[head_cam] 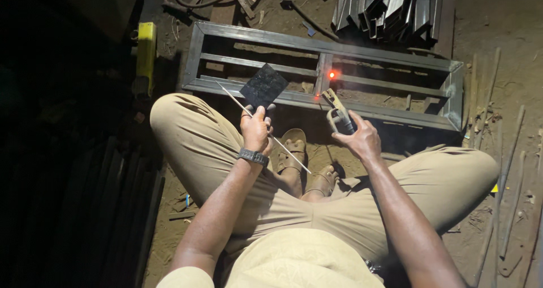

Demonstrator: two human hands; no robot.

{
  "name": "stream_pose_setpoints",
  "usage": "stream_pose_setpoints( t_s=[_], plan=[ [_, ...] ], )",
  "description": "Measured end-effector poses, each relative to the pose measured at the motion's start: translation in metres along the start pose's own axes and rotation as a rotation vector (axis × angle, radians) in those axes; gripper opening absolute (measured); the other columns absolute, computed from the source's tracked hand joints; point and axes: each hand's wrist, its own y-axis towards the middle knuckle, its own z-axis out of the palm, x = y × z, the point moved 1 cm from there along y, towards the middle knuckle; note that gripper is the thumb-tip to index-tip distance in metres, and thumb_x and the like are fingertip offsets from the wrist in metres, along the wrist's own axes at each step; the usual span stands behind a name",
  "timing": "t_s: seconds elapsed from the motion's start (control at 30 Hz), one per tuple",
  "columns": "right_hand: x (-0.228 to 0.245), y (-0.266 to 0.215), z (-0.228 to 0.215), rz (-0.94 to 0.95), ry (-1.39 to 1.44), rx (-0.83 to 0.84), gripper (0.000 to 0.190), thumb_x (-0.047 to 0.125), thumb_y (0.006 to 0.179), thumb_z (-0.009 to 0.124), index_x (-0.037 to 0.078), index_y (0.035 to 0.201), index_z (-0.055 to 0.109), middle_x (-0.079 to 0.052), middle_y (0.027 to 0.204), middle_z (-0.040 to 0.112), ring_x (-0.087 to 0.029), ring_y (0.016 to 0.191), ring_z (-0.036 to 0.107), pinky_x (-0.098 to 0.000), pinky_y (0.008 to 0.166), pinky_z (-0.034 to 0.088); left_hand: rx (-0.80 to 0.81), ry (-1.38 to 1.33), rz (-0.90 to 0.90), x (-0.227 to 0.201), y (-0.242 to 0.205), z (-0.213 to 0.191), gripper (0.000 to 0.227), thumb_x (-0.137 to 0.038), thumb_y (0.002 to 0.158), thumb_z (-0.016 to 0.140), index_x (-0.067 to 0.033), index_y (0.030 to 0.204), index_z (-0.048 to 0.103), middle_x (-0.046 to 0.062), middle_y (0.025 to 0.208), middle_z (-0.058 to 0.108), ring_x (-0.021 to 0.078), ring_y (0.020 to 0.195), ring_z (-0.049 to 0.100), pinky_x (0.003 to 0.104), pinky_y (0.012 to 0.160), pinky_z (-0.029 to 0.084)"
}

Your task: The person sits on the ground and uses a welding torch to join metal bars on a rectangular frame. They hold a small dark plate in one hand and the torch in the other, creating bright sparks as they weld the joints of the frame.

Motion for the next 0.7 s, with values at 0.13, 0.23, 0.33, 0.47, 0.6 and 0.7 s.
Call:
stream_pose_setpoints(
  t_s=[0.13,0.23,0.33,0.47,0.6,0.7],
  plan=[
    [0.004,0.004,0.003,0.010,-0.018,0.023,0.094,0.046,0.061,0.094,0.021,0.144,0.058,-0.019,0.119,0.068,-0.035,0.109,0.068,-0.0485,0.092,0.055,-0.020,0.016,-0.014,0.002,0.001,-0.001,0.048,-0.012,0.098,0.060,-0.0109,0.141,0.038,0.011,0.091,0.068,0.0084,0.051,0.048,0.023,0.040,0.036],
    [0.006,0.004,0.003,0.014,-0.044,0.039,0.093,0.047,0.062,0.093,0.022,0.145,0.059,-0.019,0.117,0.069,-0.035,0.109,0.068,-0.0488,0.092,0.055,-0.008,0.022,-0.011,0.000,0.000,0.002,0.047,-0.012,0.098,0.059,-0.0103,0.140,0.038,0.010,0.091,0.070,0.0081,0.051,0.048,0.023,0.040,0.036],
    [0.007,0.003,0.003,0.017,-0.037,0.043,0.094,0.047,0.061,0.093,0.023,0.145,0.058,-0.019,0.118,0.069,-0.035,0.109,0.068,-0.0489,0.092,0.056,0.021,0.052,-0.036,-0.002,-0.005,0.004,0.044,-0.014,0.098,0.060,-0.0099,0.138,0.041,0.008,0.091,0.071,0.0070,0.052,0.048,0.022,0.041,0.038],
    [0.007,0.006,0.004,0.035,-0.034,0.058,0.095,0.047,0.061,0.093,0.023,0.145,0.058,-0.019,0.119,0.068,-0.035,0.110,0.068,-0.0490,0.092,0.056,0.161,0.101,-0.115,0.001,-0.011,0.008,0.037,-0.012,0.097,0.063,-0.0098,0.131,0.049,0.008,0.092,0.071,0.0071,0.054,0.050,0.020,0.043,0.038],
    [0.008,0.007,0.005,0.026,-0.036,0.054,0.094,0.047,0.062,0.093,0.023,0.146,0.058,-0.020,0.121,0.068,-0.035,0.112,0.067,-0.0490,0.094,0.055,0.365,0.138,-0.122,0.005,-0.021,0.015,0.027,-0.009,0.099,0.065,-0.0062,0.124,0.058,0.003,0.094,0.067,0.0070,0.070,0.062,0.022,0.054,0.049],
    [0.009,0.008,0.004,0.006,-0.047,0.050,0.094,0.046,0.062,0.094,0.022,0.145,0.058,-0.020,0.122,0.067,-0.035,0.112,0.067,-0.0484,0.094,0.055,0.460,0.176,-0.210,0.005,-0.034,0.019,0.024,-0.009,0.097,0.062,-0.0071,0.121,0.059,0.003,0.094,0.072,0.0071,0.074,0.067,0.023,0.055,0.052]
  ],
)
